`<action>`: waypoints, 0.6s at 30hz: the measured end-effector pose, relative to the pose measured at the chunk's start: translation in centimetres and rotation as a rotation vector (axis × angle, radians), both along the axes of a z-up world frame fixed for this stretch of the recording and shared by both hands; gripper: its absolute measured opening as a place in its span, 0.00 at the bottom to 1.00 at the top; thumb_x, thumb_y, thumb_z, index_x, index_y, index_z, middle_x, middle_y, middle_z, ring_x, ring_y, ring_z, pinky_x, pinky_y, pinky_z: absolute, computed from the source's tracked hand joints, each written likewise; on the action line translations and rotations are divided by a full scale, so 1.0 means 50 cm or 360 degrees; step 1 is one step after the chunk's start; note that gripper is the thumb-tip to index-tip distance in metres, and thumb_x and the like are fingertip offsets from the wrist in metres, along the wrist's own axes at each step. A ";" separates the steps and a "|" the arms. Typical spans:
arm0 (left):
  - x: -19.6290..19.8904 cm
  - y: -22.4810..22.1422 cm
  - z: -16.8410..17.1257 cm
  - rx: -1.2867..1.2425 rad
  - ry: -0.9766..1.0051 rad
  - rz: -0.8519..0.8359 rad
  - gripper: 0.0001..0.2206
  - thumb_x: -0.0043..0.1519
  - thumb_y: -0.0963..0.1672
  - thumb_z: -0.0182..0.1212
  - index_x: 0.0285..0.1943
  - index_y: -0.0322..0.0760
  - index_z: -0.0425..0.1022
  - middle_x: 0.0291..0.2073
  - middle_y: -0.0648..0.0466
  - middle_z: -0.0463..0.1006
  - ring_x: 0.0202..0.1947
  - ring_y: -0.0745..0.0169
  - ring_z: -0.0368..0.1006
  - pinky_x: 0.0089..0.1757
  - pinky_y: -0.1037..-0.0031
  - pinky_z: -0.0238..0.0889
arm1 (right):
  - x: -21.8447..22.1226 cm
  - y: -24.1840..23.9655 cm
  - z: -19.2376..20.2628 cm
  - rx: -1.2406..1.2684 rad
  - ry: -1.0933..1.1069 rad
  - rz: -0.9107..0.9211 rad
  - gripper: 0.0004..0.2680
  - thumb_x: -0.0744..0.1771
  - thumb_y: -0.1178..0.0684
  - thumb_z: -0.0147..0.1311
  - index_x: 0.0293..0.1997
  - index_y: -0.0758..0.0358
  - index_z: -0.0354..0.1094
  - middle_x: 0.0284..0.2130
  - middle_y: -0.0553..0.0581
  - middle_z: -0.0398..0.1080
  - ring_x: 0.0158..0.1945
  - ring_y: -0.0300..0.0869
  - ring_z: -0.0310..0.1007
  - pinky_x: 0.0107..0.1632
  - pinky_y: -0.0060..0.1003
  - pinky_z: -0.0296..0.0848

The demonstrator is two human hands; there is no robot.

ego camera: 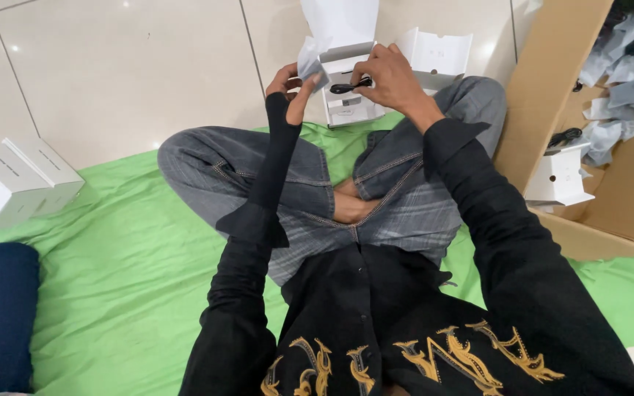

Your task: The person unboxes multiple small electronic devices from a shipping container and organizes the components.

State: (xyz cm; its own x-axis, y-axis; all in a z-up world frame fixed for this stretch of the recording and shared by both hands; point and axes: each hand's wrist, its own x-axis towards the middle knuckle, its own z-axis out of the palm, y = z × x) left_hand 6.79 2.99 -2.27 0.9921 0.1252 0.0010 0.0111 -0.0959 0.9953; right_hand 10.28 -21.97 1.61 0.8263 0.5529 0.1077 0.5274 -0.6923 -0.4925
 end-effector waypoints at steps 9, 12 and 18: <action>-0.010 -0.023 0.009 -0.0177 0.0042 -0.0107 0.36 0.58 0.40 0.75 0.75 0.38 0.58 0.44 0.47 0.80 0.39 0.63 0.78 0.36 0.75 0.74 | -0.056 0.027 0.116 0.0467 -0.0354 -0.0028 0.14 0.67 0.48 0.72 0.55 0.53 0.73 0.53 0.49 0.73 0.53 0.43 0.67 0.56 0.43 0.62; -0.009 -0.046 0.007 -0.0237 0.0043 -0.0219 0.40 0.57 0.39 0.75 0.77 0.42 0.53 0.40 0.48 0.81 0.37 0.63 0.79 0.35 0.75 0.72 | -0.058 0.037 0.168 0.0300 -0.0559 0.0279 0.28 0.63 0.45 0.72 0.70 0.55 0.64 0.61 0.55 0.71 0.65 0.51 0.65 0.68 0.50 0.58; -0.019 -0.057 0.012 -0.0390 -0.0119 -0.0455 0.40 0.60 0.39 0.73 0.79 0.40 0.51 0.44 0.49 0.84 0.44 0.64 0.83 0.42 0.76 0.77 | -0.062 0.021 0.139 0.0390 -0.0130 0.0187 0.32 0.60 0.51 0.70 0.73 0.53 0.59 0.52 0.54 0.73 0.61 0.49 0.71 0.75 0.57 0.53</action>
